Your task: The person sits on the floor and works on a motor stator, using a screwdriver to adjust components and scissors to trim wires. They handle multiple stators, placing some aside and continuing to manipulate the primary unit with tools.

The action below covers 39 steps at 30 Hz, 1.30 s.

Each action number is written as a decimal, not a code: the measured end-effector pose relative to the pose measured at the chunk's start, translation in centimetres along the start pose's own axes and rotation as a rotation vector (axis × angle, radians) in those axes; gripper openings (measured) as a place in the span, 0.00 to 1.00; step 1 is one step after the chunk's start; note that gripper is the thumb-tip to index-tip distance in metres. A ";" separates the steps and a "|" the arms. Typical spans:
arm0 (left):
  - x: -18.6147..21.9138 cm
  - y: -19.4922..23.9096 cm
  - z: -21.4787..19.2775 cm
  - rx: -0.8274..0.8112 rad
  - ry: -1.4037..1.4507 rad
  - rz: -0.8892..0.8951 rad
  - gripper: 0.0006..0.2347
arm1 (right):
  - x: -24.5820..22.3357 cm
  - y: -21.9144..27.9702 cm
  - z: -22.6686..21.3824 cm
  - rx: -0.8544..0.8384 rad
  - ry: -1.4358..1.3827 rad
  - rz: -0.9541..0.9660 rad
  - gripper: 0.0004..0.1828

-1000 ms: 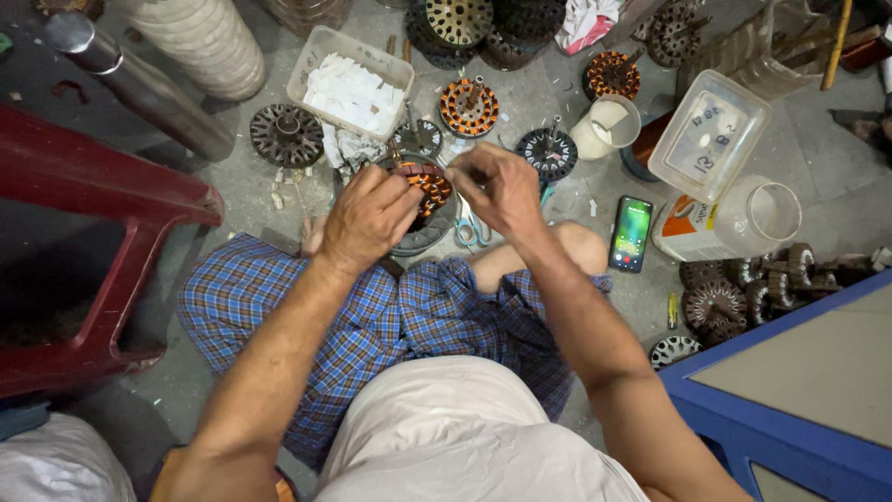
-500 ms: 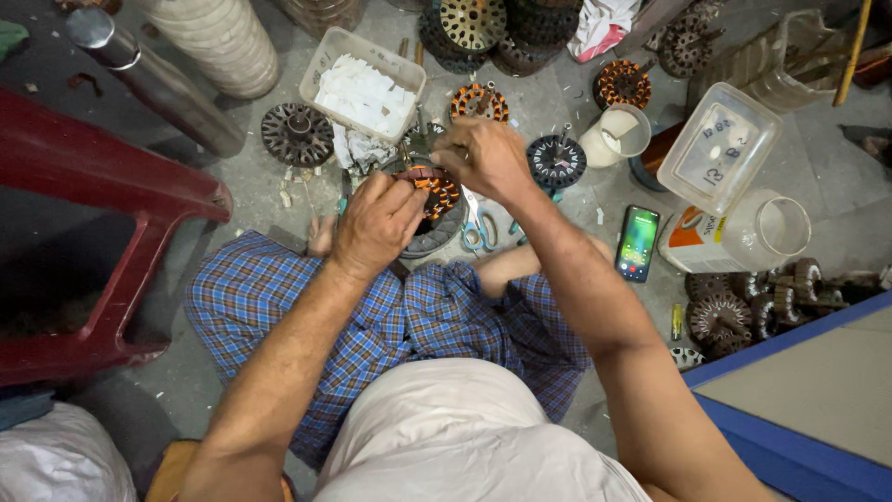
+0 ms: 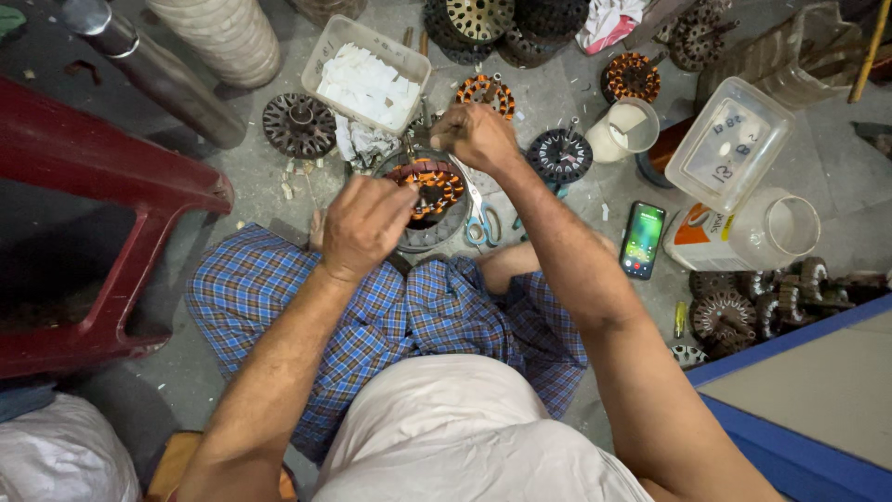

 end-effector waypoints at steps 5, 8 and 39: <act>-7.5 2.8 1.1 0.156 0.062 -0.518 0.08 | 3.4 2.0 -2.6 0.297 0.138 0.026 0.11; -10.7 4.1 2.1 0.122 0.056 -0.647 0.13 | 8.7 6.8 -0.8 0.224 -0.246 0.339 0.12; 2.1 17.6 13.3 0.439 1.626 -1.545 0.07 | 18.9 14.6 13.6 0.100 0.344 0.280 0.26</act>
Point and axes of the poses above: each hand's wrist, its own y-axis away from the middle knuckle, its own z-axis out of the palm, x = y × z, the point moved 10 cm from there along -y, towards the middle knuckle, and after that the axes turned 8 degrees about x, right-handed, at the moved point
